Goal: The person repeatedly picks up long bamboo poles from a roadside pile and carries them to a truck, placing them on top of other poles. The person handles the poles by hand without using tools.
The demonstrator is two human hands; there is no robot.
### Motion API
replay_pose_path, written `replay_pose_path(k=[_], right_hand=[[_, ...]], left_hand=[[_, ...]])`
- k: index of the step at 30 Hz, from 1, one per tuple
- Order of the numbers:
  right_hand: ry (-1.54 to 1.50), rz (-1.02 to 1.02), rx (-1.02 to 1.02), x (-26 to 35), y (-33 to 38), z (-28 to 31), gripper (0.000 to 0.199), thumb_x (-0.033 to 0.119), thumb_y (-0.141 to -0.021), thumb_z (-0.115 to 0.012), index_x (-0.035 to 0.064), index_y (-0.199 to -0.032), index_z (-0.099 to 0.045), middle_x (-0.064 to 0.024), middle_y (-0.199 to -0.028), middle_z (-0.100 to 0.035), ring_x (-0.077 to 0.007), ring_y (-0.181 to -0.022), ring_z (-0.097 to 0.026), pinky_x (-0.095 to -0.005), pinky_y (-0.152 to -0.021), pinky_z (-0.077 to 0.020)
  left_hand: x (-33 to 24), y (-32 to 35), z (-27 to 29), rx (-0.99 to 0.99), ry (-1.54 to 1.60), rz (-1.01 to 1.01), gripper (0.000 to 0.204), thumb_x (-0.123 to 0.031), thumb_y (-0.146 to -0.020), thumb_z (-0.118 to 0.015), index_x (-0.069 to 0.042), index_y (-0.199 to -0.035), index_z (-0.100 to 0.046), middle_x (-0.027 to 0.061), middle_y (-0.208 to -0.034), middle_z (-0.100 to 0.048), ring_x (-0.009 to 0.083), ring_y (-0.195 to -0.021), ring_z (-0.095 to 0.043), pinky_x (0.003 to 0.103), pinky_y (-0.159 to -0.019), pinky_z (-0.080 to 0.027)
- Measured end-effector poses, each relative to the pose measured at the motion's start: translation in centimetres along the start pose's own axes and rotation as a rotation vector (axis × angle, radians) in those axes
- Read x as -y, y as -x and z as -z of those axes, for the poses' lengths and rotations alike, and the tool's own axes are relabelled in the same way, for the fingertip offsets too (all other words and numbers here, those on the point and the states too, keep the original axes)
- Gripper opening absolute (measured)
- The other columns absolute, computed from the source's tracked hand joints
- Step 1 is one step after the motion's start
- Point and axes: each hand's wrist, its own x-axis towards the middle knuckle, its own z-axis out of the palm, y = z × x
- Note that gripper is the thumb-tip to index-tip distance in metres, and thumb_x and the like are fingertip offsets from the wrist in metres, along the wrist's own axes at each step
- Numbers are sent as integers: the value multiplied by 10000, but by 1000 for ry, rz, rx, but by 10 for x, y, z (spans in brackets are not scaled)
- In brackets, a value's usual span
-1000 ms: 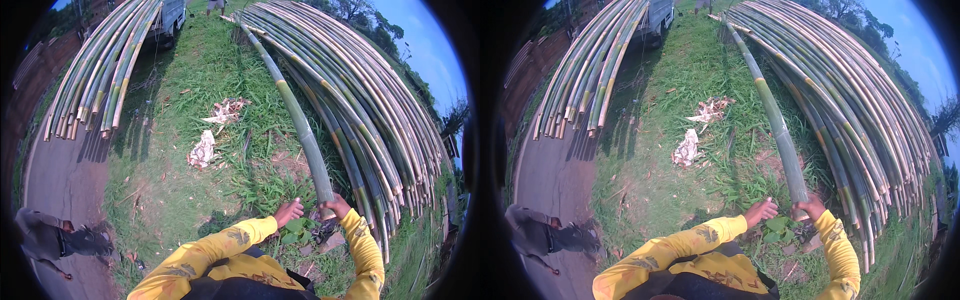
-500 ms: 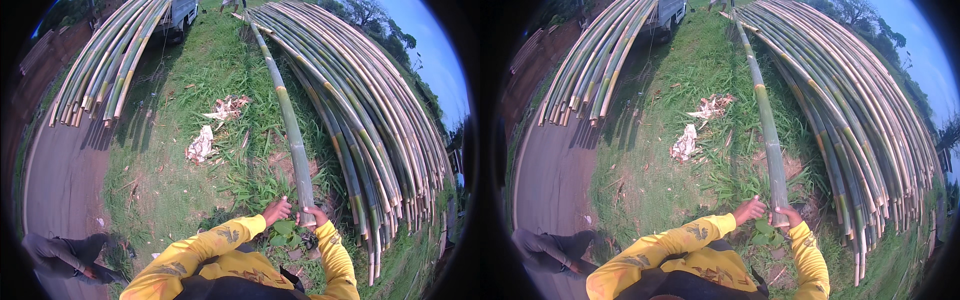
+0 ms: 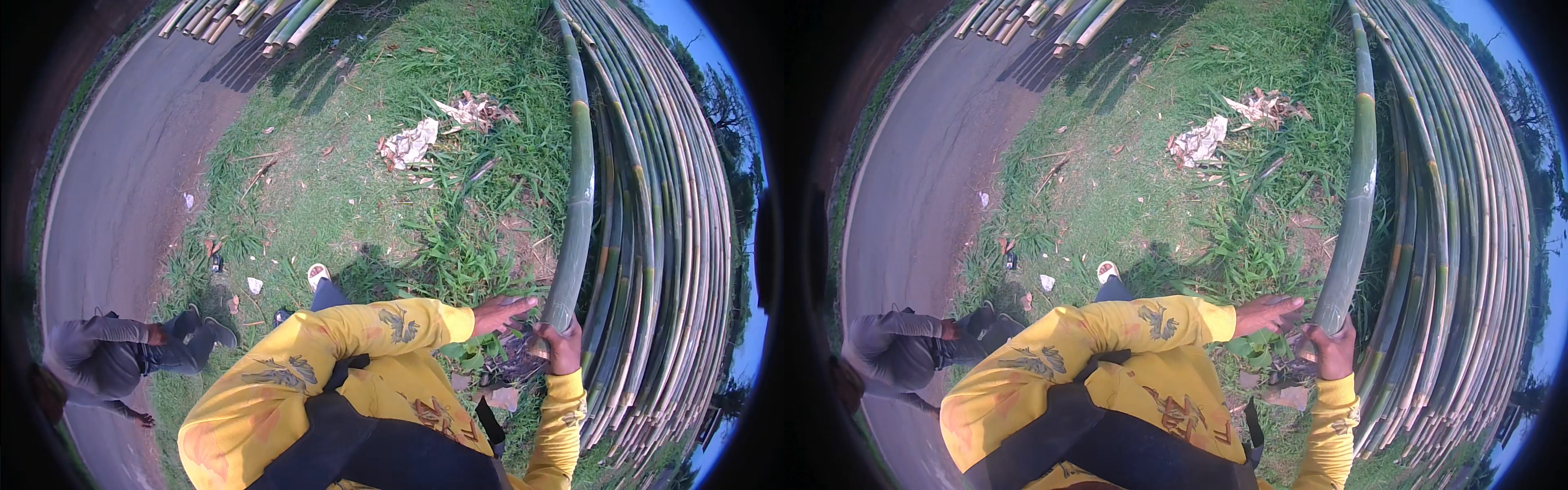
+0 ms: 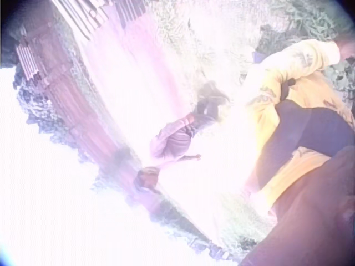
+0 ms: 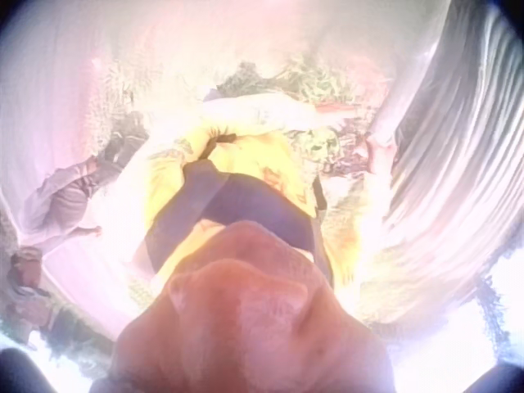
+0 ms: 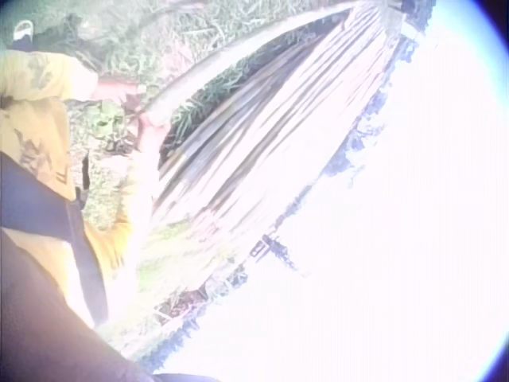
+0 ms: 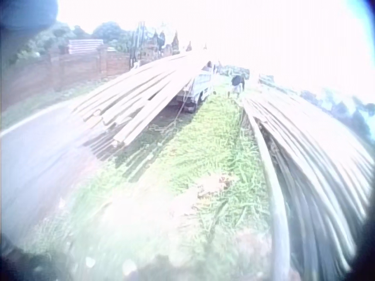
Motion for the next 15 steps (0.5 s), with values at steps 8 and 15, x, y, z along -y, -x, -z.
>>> replay_pose_path(k=[8,15], right_hand=[[-256,54,178,72,-12,-152,311,110,-870,-648,2,-1143,-547,-71,-972,-633,-177,-879,-644,-310,-747,-535],[-291,65,112,124,-32,-300,402,111,-873,-647,9,-1204,-443,-93,-1024,-598,-195,-887,-633,-323,-701,-560]], left_hand=[[-117,103,45,99,-37,-420,700,-579,-964,-441,0,-1357,-440,138,-1270,-535,209,-1221,-482,343,-1065,-346],[-195,184,151,138,-30,-346,681,-597,-951,-453,-30,-1325,-498,110,-1241,-571,163,-1150,-539,300,-1004,-403]])
